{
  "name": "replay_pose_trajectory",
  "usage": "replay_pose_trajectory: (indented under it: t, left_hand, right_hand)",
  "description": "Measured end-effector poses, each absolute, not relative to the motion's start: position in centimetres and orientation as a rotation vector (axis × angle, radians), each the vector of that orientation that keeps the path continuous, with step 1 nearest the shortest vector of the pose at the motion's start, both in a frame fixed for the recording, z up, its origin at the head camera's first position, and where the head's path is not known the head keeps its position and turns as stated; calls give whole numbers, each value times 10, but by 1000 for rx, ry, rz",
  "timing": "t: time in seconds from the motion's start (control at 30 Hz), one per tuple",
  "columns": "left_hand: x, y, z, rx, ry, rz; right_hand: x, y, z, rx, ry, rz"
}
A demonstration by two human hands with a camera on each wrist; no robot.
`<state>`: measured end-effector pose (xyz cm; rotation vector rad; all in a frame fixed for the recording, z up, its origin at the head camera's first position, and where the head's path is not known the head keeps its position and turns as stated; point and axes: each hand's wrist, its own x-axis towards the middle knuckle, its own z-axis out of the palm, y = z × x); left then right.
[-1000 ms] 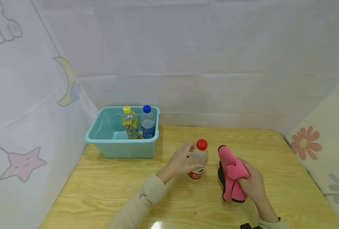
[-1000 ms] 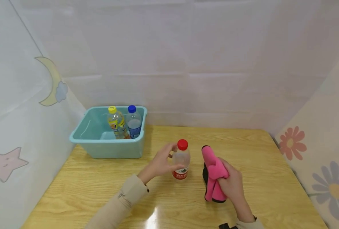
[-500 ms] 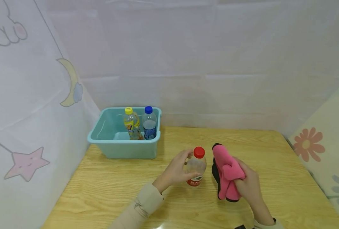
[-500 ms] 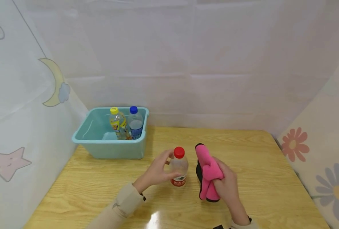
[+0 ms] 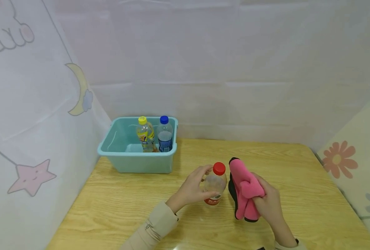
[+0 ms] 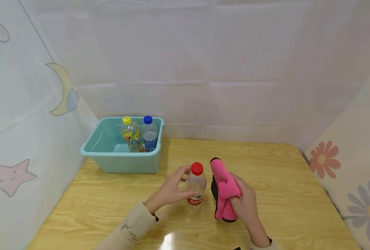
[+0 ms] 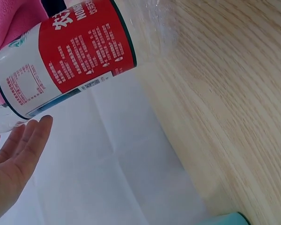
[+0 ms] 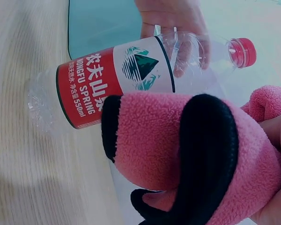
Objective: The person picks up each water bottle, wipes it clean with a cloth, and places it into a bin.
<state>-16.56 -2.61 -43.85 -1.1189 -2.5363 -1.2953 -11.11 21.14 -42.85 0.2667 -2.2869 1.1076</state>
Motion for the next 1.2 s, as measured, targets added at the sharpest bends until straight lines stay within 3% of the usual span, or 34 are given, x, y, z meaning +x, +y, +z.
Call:
replay_pose_trajectory:
  t: [1.2]
  left_hand:
    - [-166,-27,-438,-1129,-2387,-1455]
  right_hand:
    - [-114,171,-413,464,-2365,1002]
